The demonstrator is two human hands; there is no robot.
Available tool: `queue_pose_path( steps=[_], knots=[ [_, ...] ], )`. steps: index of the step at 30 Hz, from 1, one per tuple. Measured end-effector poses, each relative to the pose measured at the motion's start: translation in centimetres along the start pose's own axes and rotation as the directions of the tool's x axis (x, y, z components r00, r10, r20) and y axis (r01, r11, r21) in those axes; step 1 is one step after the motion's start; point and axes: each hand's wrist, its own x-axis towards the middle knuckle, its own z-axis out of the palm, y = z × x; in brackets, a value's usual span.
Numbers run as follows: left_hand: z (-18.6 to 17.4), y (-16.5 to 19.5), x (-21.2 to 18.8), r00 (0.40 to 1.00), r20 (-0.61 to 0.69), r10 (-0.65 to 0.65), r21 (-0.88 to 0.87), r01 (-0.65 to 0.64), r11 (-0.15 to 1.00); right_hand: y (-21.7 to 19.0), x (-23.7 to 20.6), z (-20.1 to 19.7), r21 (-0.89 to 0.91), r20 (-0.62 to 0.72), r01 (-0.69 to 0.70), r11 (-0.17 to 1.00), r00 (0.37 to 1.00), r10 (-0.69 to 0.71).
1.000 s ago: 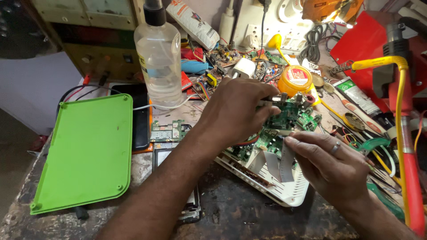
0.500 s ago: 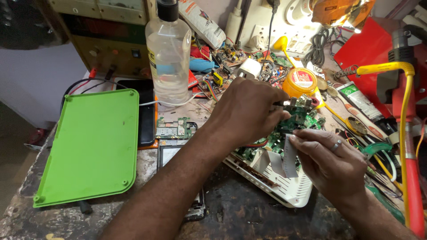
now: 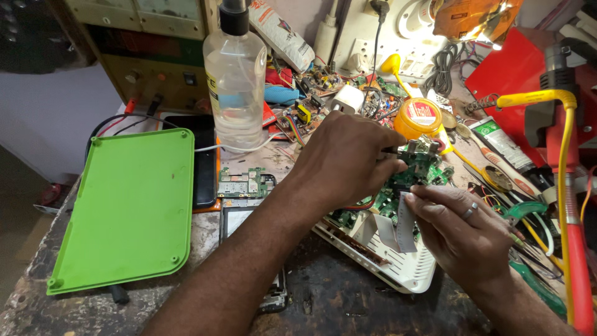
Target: The person handles a small green circuit board and a white ribbon cable, repeatedly connecting and disconnecting the cable to a connector on the board. The person also briefly handles a small black component and a white plastic housing while working at a cluttered electronics workbench.
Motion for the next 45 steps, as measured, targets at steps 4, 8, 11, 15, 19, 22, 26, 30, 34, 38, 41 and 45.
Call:
queue_pose_path(
  steps=[4,8,11,15,19,22,26,30,34,38,41,45],
  knots=[
    [-0.1,0.1,0.1,1.000,0.001,0.007,-0.029,-0.007,1.000,0.0,0.1,-0.1,-0.016,0.019,0.011,1.000,1.000,-0.011],
    [-0.2,0.0,0.0,1.000,-0.008,0.013,-0.032,-0.013,0.999,-0.1,0.3,-0.2,-0.015,0.057,-0.016,1.000,0.998,0.017],
    [-0.3,0.0,-0.2,0.997,-0.057,0.043,-0.024,-0.045,0.999,-0.2,0.3,-0.3,0.050,0.059,-0.063,0.997,0.996,0.060],
    [-0.2,0.1,-0.2,0.999,-0.044,-0.005,-0.071,0.002,0.997,-0.3,0.2,-0.4,0.154,0.064,-0.142,0.978,0.989,0.133],
    [-0.1,0.2,-0.3,0.997,-0.073,0.038,-0.075,-0.044,0.996,-0.3,0.1,0.1,0.220,0.051,-0.292,0.931,0.956,0.288],
    [-0.1,0.3,-0.3,0.993,-0.083,0.087,-0.075,-0.093,0.993,-0.1,0.1,0.4,0.329,0.031,-0.345,0.879,0.934,0.355],
    [-0.2,0.3,-0.3,0.985,-0.085,0.149,-0.058,-0.154,0.986,0.6,0.4,0.6,0.294,0.035,-0.434,0.851,0.895,0.444],
    [-0.3,0.2,-0.4,0.980,-0.074,0.184,-0.091,-0.191,0.977,1.5,1.1,0.9,0.622,0.183,-0.518,0.587,0.825,0.535],
    [-0.3,0.2,-0.4,0.977,-0.063,0.203,-0.083,-0.208,0.975,1.8,1.2,0.5,0.660,0.388,-0.642,0.390,0.736,0.554],
    [-0.2,0.1,-0.4,0.966,-0.084,0.244,-0.078,-0.251,0.965,1.9,1.3,0.6,0.617,0.432,-0.695,0.369,0.691,0.580],
    [0.0,0.2,-0.5,0.970,-0.075,0.231,-0.079,-0.237,0.968,1.9,1.2,0.6,0.618,0.424,-0.699,0.360,0.682,0.596],
    [0.1,0.1,-0.6,0.971,-0.085,0.225,-0.084,-0.232,0.969,1.9,1.3,0.5,0.580,0.423,-0.727,0.367,0.654,0.627]
  ],
)
